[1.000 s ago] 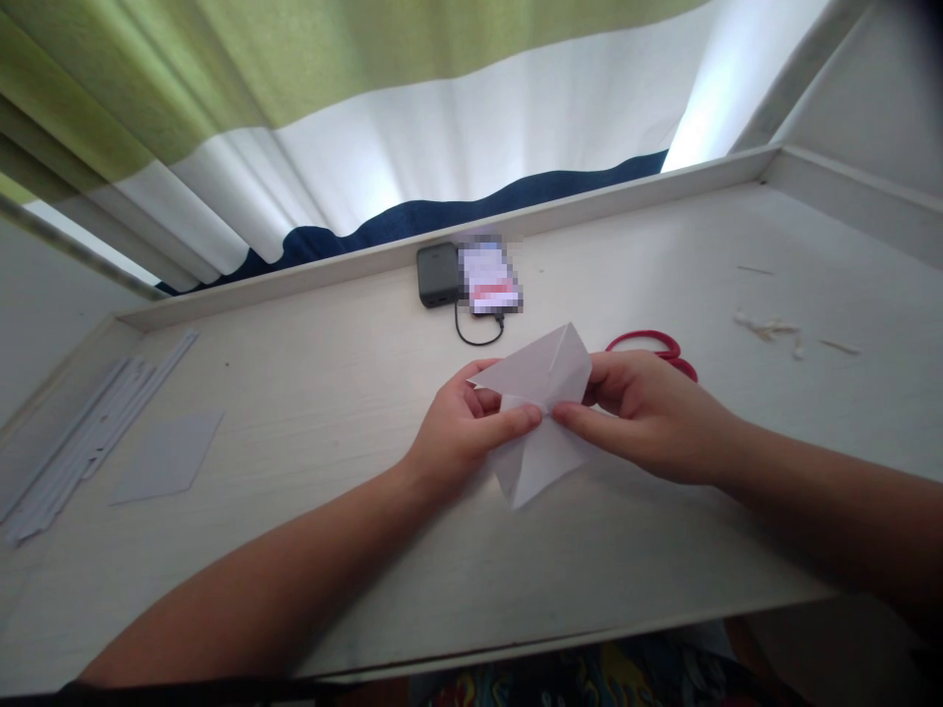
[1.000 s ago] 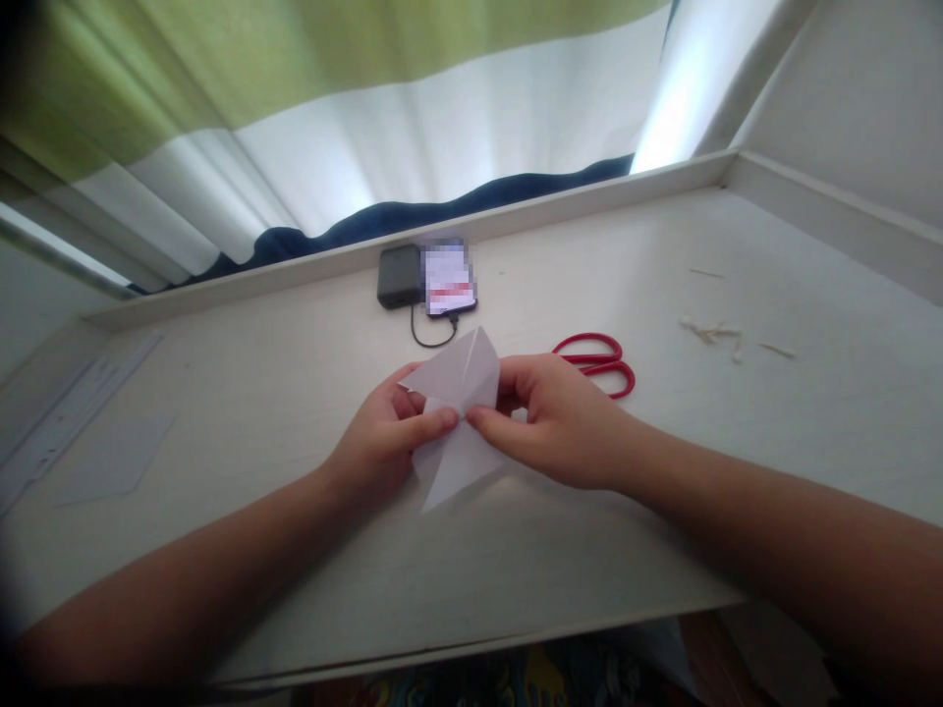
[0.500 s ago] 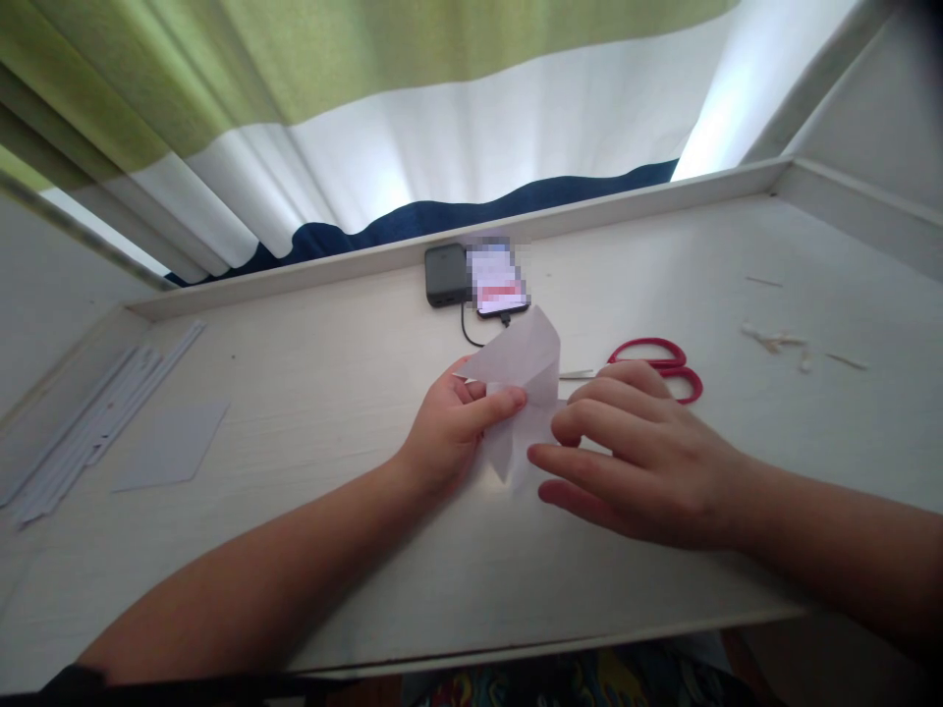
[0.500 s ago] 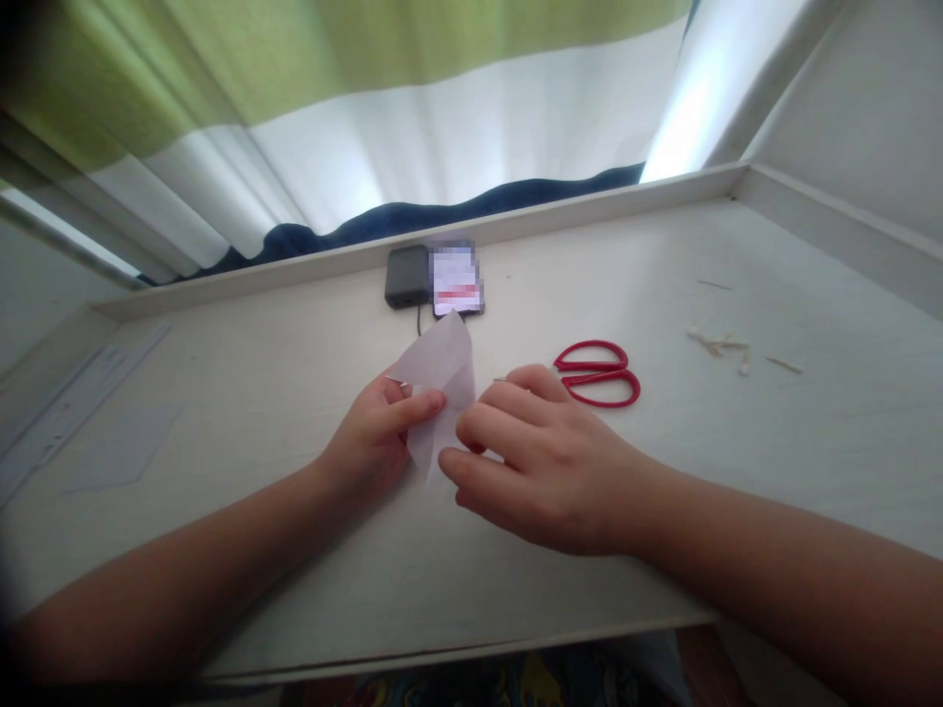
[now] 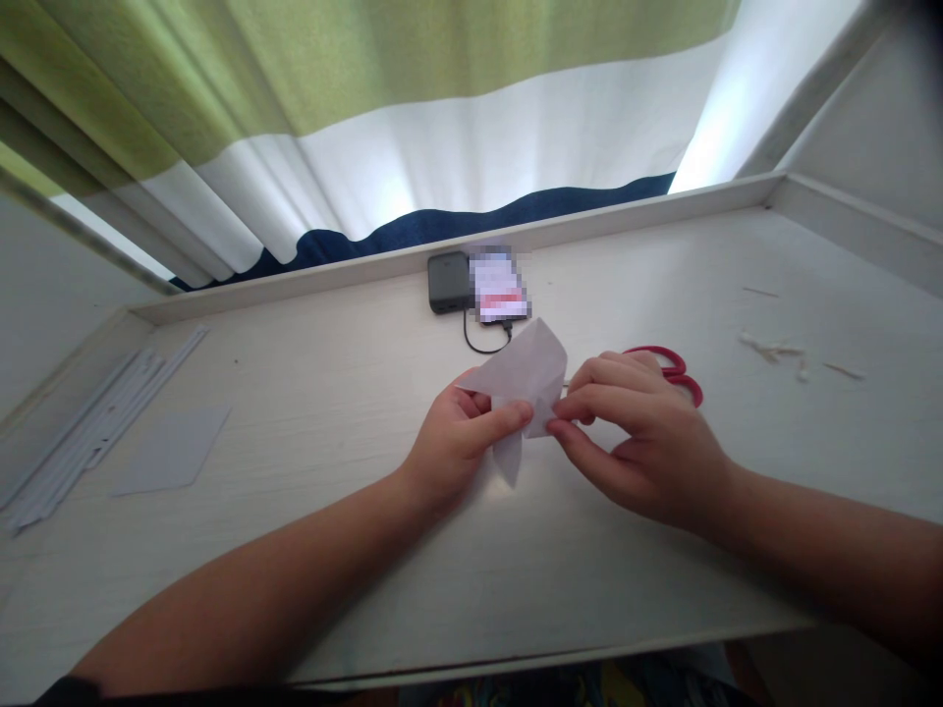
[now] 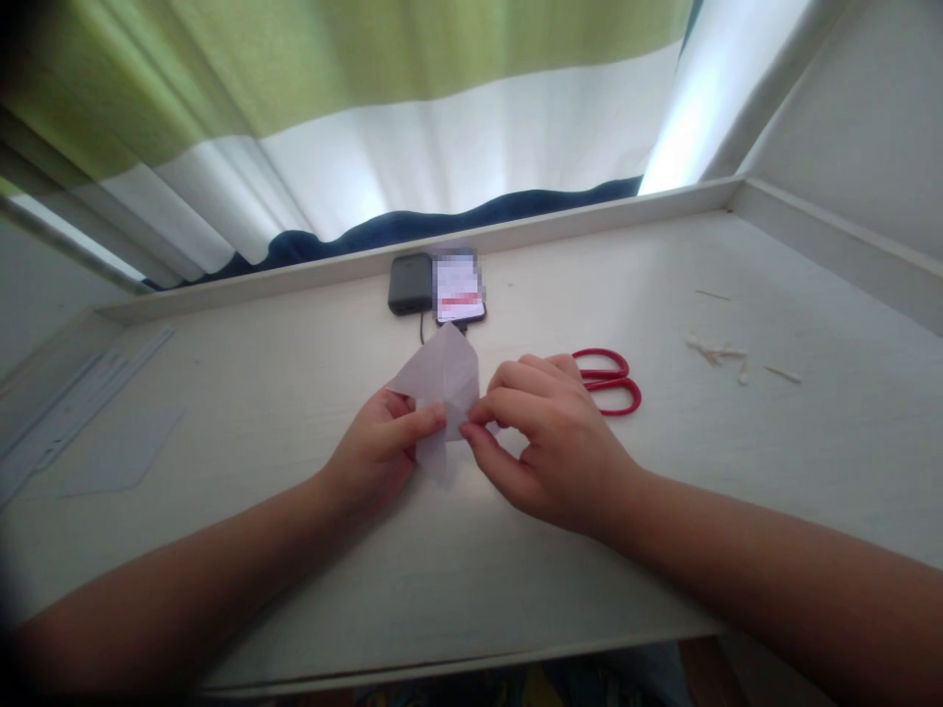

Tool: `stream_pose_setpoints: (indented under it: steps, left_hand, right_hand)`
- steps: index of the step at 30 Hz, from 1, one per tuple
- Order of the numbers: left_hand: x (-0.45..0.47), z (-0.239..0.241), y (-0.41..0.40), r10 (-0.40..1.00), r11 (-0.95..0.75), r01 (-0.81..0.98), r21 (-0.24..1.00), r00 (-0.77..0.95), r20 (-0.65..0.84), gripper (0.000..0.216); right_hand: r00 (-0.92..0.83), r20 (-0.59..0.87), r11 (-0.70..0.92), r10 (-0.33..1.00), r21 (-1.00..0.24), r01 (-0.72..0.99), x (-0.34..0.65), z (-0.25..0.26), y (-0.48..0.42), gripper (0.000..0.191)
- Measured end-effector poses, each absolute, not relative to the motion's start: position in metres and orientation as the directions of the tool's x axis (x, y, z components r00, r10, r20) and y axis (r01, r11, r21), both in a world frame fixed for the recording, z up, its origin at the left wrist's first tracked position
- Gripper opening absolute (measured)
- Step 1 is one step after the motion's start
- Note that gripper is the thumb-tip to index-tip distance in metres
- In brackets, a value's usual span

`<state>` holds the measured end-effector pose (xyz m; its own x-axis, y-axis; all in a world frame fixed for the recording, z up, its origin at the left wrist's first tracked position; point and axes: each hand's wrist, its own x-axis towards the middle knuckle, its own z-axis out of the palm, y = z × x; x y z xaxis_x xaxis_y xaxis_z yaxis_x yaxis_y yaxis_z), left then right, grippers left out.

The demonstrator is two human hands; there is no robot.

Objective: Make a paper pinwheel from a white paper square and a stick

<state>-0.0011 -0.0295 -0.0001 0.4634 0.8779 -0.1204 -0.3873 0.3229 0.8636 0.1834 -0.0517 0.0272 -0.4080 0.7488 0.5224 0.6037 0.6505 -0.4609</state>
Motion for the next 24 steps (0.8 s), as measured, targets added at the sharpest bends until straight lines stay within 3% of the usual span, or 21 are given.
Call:
stream_pose_setpoints:
  steps: [9, 24]
  left_hand:
    - [-0.0017, -0.0033, -0.0321, 0.907, 0.26, -0.362, 0.895, 0.408, -0.099, 0.027]
    - [-0.0012, -0.0004, -0.0355, 0.906, 0.261, -0.265, 0.928, 0.4, -0.14, 0.023]
  right_hand:
    - [-0.452, 0.333, 0.561, 0.827, -0.46, 0.688, 0.181, 0.0325, -0.0543, 0.02]
    - [-0.478, 0.275, 0.551, 0.834, -0.352, 0.757, 0.1812, 0.0377, -0.0546, 0.017]
